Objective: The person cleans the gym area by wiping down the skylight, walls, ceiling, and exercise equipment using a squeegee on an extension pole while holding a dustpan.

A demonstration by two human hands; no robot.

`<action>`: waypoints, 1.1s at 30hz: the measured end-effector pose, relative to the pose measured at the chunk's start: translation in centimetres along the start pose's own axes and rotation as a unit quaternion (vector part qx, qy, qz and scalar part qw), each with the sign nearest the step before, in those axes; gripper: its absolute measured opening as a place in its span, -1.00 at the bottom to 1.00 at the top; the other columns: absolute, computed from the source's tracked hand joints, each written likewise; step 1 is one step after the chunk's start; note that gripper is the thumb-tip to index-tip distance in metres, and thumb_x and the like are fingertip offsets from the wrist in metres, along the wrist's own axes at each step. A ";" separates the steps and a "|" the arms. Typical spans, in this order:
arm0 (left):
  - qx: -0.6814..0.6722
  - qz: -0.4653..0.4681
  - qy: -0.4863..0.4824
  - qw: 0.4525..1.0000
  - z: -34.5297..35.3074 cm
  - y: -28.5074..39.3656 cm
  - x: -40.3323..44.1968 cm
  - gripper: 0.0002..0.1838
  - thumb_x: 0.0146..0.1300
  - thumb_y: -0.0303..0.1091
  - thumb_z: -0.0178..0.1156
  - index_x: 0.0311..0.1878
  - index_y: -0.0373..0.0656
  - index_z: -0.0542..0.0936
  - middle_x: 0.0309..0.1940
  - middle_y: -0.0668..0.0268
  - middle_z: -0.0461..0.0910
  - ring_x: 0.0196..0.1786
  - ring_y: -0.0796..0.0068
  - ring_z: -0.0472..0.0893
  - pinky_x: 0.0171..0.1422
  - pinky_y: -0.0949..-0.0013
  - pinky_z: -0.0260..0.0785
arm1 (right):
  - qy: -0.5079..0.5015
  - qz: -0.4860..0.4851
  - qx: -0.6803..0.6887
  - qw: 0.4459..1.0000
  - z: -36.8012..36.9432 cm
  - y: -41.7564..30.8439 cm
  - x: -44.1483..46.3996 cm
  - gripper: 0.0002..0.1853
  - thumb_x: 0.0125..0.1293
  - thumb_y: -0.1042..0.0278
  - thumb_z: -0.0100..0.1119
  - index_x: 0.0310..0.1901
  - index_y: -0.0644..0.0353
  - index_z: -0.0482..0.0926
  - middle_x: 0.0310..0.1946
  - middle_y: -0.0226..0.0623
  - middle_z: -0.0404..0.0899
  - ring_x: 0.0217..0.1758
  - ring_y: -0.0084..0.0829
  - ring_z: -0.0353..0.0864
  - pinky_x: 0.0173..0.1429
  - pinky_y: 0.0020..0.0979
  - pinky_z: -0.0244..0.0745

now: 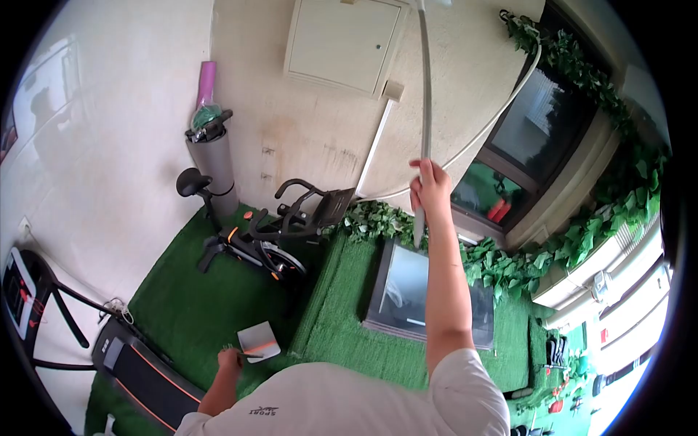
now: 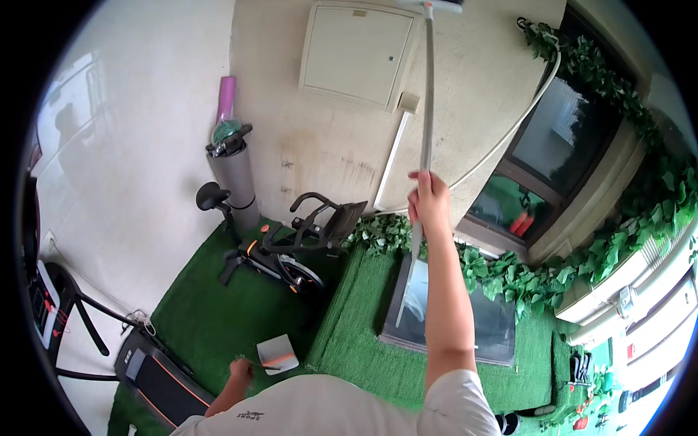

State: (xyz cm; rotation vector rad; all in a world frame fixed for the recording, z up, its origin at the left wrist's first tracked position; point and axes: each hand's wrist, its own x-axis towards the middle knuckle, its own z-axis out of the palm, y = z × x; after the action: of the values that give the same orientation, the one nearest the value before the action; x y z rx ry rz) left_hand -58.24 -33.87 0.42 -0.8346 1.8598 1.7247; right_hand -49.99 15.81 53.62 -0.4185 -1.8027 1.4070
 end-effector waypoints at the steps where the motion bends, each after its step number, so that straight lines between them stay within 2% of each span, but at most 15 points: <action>1: -0.022 -0.045 -0.049 0.998 0.2 0.0 0.7 -0.90 0.04 -0.43 0.12 -0.40 -0.27 0.52 -0.58 0.09 0.56 -0.56 0.28 0.55 -0.52 0.15 0.39 | 0.016 0.009 -0.019 1.000 1.4 0.3 1.2 -0.60 0.50 0.12 -0.17 -0.16 0.36 0.49 -0.76 -0.46 0.24 -0.86 -0.58 0.19 -0.79 -0.48 0.12; 2: -0.044 -0.089 -0.099 0.990 0.3 -0.1 1.3 -0.92 0.06 -0.43 0.11 -0.42 -0.25 0.50 -0.60 0.13 0.54 -0.62 0.34 0.52 -0.58 0.24 0.36 | 0.005 0.040 -0.021 0.999 2.5 1.4 1.3 -0.60 0.50 0.11 -0.16 -0.16 0.34 0.49 -0.76 -0.44 0.25 -0.87 -0.57 0.19 -0.79 -0.47 0.13; 5: -0.067 -0.154 -0.123 0.978 0.2 0.2 2.1 -0.90 0.08 -0.44 0.12 -0.41 -0.30 0.50 -0.62 0.12 0.53 -0.70 0.30 0.47 -0.65 0.24 0.32 | -0.017 0.169 -0.015 0.985 4.7 7.1 -2.5 -0.62 0.48 0.12 -0.12 -0.21 0.34 0.50 -0.76 -0.38 0.31 -0.87 -0.51 0.25 -0.80 -0.44 0.14; 7: -0.069 -0.148 -0.126 0.979 -0.6 0.5 1.5 -0.89 0.10 -0.44 0.13 -0.46 -0.29 0.51 -0.65 0.13 0.52 -0.70 0.30 0.47 -0.67 0.25 0.30 | -0.076 0.203 0.002 0.976 3.4 13.5 -6.4 -0.62 0.46 0.14 -0.09 -0.27 0.35 0.49 -0.77 -0.34 0.33 -0.86 -0.47 0.30 -0.81 -0.42 0.16; 8: -0.045 -0.123 -0.155 0.979 -1.0 0.7 1.5 -0.87 0.11 -0.43 0.12 -0.49 -0.28 0.50 -0.65 0.14 0.52 -0.69 0.30 0.48 -0.66 0.25 0.30 | -0.074 0.251 0.059 0.963 3.4 12.7 -9.4 -0.61 0.43 0.08 -0.02 -0.35 0.30 0.44 -0.76 -0.43 0.28 -0.85 -0.53 0.25 -0.80 -0.42 0.16; 10: -0.021 -0.100 -0.181 0.978 -2.2 0.5 1.1 -0.85 0.11 -0.42 0.12 -0.52 -0.26 0.49 -0.66 0.15 0.52 -0.68 0.31 0.49 -0.65 0.26 0.31 | -0.038 0.365 0.180 0.913 2.4 12.2 -13.1 -0.65 0.43 0.12 -0.04 -0.31 0.30 0.43 -0.73 -0.43 0.29 -0.84 -0.55 0.23 -0.80 -0.43 0.15; 13: -0.026 -0.073 -0.159 0.984 -3.2 1.0 0.4 -0.86 0.10 -0.43 0.13 -0.54 -0.23 0.48 -0.67 0.20 0.49 -0.71 0.36 0.44 -0.67 0.30 0.25 | 0.011 0.358 0.183 0.915 2.0 8.7 -15.5 -0.66 0.44 0.13 -0.05 -0.27 0.31 0.43 -0.71 -0.44 0.29 -0.83 -0.57 0.21 -0.80 -0.44 0.13; 16: -0.010 -0.108 -0.100 0.989 -3.6 0.5 0.4 -0.88 0.07 -0.44 0.14 -0.53 -0.20 0.46 -0.69 0.24 0.45 -0.75 0.41 0.36 -0.70 0.32 0.17 | 0.056 0.221 0.095 0.969 2.4 4.3 -13.9 -0.63 0.45 0.12 -0.06 -0.25 0.34 0.47 -0.74 -0.43 0.30 -0.85 -0.58 0.22 -0.80 -0.48 0.10; 19: -0.046 -0.115 -0.098 0.987 -3.7 -1.5 1.3 -0.89 0.06 -0.43 0.16 -0.53 -0.16 0.45 -0.71 0.26 0.42 -0.75 0.45 0.33 -0.70 0.31 0.12 | 0.089 0.055 0.038 0.994 2.1 3.5 -7.1 -0.59 0.47 0.10 -0.10 -0.24 0.37 0.50 -0.78 -0.41 0.28 -0.87 -0.54 0.24 -0.81 -0.46 0.04; 22: -0.027 -0.107 -0.083 0.990 -3.4 -1.5 0.5 -0.88 0.06 -0.42 0.16 -0.53 -0.15 0.44 -0.71 0.26 0.42 -0.75 0.45 0.33 -0.70 0.30 0.13 | 0.118 0.007 -0.052 0.992 0.8 3.1 2.7 -0.57 0.49 0.08 -0.16 -0.22 0.36 0.50 -0.77 -0.39 0.29 -0.87 -0.49 0.26 -0.78 -0.43 0.11; 25: -0.015 -0.092 -0.089 0.992 -3.3 -1.7 -0.8 -0.88 0.06 -0.42 0.16 -0.53 -0.15 0.44 -0.71 0.26 0.42 -0.74 0.46 0.34 -0.69 0.30 0.13 | 0.116 0.022 -0.034 0.992 -0.3 3.0 6.9 -0.58 0.48 0.11 -0.14 -0.25 0.36 0.51 -0.77 -0.39 0.30 -0.84 -0.49 0.29 -0.75 -0.41 0.17; 27: -0.010 -0.097 -0.082 0.992 -3.4 -1.9 -1.6 -0.88 0.06 -0.42 0.16 -0.52 -0.14 0.44 -0.71 0.26 0.41 -0.74 0.45 0.34 -0.69 0.31 0.13 | 0.078 0.093 -0.073 0.990 -1.9 5.3 7.1 -0.60 0.44 0.07 -0.07 -0.27 0.32 0.51 -0.75 -0.39 0.33 -0.84 -0.51 0.29 -0.76 -0.44 0.17; 30: -0.027 -0.095 -0.073 0.992 -3.4 -2.7 -1.5 -0.88 0.06 -0.42 0.16 -0.52 -0.14 0.44 -0.71 0.27 0.41 -0.74 0.46 0.34 -0.69 0.33 0.14 | 0.080 0.144 -0.136 0.977 -6.3 9.9 1.5 -0.60 0.40 0.14 0.00 -0.44 0.34 0.52 -0.76 -0.35 0.38 -0.83 -0.50 0.32 -0.75 -0.42 0.19; 32: -0.026 -0.087 -0.058 0.994 -2.8 -2.3 -2.3 -0.89 0.05 -0.43 0.15 -0.53 -0.14 0.43 -0.72 0.27 0.39 -0.75 0.46 0.33 -0.70 0.33 0.14 | 0.120 0.130 -0.089 0.980 -5.9 9.9 -4.9 -0.64 0.36 0.23 0.04 -0.50 0.34 0.50 -0.78 -0.35 0.39 -0.82 -0.51 0.35 -0.76 -0.44 0.21; 33: -0.012 -0.082 -0.040 0.996 -3.0 -2.2 -3.0 -0.89 0.04 -0.44 0.14 -0.53 -0.15 0.42 -0.73 0.28 0.38 -0.76 0.46 0.33 -0.72 0.33 0.14 | 0.151 0.122 -0.118 0.974 -5.3 10.6 -7.2 -0.66 0.35 0.27 0.01 -0.51 0.34 0.49 -0.77 -0.32 0.39 -0.82 -0.50 0.34 -0.77 -0.43 0.21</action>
State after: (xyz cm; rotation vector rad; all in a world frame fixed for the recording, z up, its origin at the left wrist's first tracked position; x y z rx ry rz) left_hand -54.39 -36.54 1.26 -0.8886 1.6735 1.6576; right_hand -43.64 17.93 41.42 -0.9543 -1.7108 1.2117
